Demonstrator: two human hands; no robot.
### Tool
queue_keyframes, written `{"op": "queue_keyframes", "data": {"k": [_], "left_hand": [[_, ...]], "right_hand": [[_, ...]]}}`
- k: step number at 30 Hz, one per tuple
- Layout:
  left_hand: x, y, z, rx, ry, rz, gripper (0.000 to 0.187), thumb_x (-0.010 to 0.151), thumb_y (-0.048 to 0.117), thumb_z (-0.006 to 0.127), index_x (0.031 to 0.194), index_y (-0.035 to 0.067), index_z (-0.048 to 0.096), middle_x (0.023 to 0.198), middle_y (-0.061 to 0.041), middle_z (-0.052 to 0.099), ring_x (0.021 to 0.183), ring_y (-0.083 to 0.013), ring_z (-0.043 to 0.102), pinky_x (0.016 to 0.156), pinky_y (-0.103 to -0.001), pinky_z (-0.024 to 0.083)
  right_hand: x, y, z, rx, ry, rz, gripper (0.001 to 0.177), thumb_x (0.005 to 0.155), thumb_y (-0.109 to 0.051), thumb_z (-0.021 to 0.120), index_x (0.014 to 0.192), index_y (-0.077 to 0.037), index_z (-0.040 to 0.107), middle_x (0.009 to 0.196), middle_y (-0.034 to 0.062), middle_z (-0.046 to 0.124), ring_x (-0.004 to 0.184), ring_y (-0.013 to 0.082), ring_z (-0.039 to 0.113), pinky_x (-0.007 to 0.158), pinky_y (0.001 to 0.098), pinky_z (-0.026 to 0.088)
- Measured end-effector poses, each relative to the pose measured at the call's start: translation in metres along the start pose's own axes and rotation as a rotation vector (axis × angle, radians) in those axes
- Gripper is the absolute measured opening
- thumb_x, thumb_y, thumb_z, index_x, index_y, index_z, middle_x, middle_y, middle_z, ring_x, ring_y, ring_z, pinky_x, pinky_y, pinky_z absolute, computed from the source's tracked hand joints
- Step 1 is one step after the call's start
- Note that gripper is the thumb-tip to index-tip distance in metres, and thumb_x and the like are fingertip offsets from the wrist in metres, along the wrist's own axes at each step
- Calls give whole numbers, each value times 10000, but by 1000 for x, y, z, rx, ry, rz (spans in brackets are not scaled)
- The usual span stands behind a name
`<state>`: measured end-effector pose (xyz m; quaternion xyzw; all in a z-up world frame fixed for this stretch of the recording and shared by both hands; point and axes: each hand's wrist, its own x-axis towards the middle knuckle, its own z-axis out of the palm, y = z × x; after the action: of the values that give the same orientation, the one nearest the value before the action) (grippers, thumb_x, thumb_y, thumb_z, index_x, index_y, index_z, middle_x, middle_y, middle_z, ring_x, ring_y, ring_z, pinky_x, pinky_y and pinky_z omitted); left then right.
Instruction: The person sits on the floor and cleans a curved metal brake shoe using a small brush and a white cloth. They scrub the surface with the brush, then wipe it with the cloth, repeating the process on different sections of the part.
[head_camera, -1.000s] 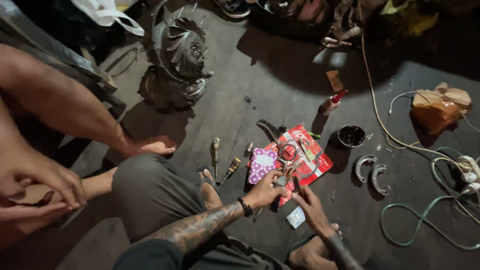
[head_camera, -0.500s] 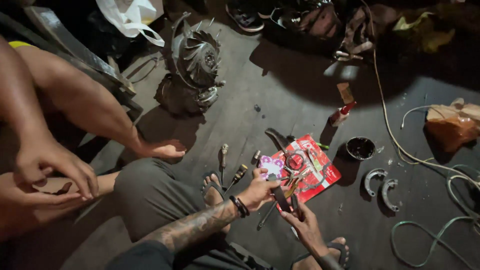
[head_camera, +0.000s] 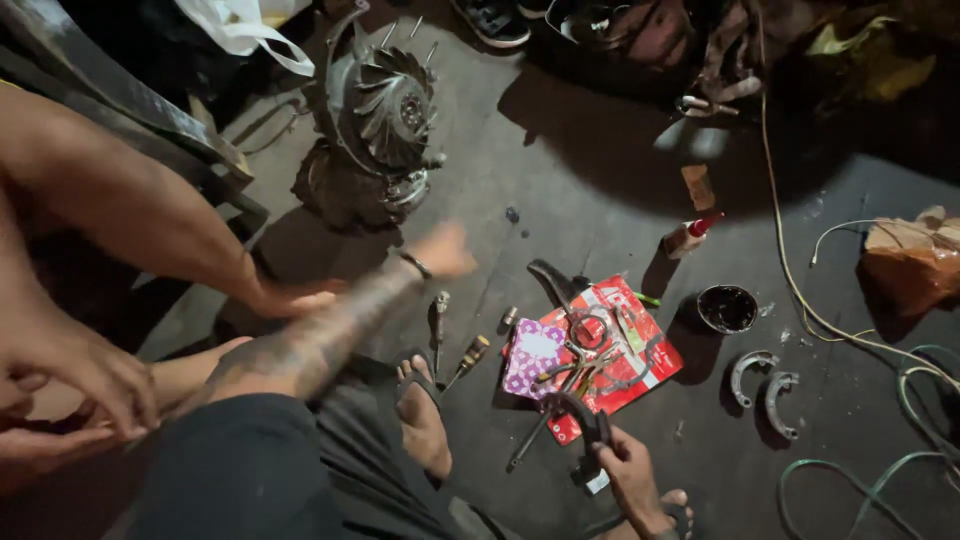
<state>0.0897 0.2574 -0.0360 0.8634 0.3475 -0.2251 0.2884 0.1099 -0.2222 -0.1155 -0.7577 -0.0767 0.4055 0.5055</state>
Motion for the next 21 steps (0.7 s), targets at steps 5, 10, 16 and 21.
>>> {"op": "queue_keyframes", "data": {"k": [5,10,16,21], "left_hand": [[79,-102,-78,-524,519,-161,919,793,417,741,1485,-3,305,1495,-226,487,1354,-367,503,1094,-439,394],[92,-126,-94,-684,548,-203,1110,847,454,749,1616,0,90,1662,-199,293,1524,-325,316,1222,-383,248],[142,-150,-84,-793,724,-85,672,740,372,786,1262,28,541,1317,-157,663,1166,-312,641,1014,-398,448],[138,-159,-85,-1110,801,-56,327,740,96,698,632,142,394,566,4,481,492,-105,435,394,-287,390]], "right_hand": [[-4,-16,-12,98,-25,-61,156,783,-66,555,730,30,667,597,146,690,562,230,642,561,359,510],[-2,1,-18,47,-15,-94,182,836,-142,585,722,-20,658,626,92,680,599,169,584,576,323,430],[2,27,-31,279,7,37,181,894,-194,551,841,-42,635,674,33,468,618,156,410,592,343,341],[4,37,-38,252,60,49,120,868,-226,631,831,-113,613,675,-27,441,610,104,377,556,289,289]]}}
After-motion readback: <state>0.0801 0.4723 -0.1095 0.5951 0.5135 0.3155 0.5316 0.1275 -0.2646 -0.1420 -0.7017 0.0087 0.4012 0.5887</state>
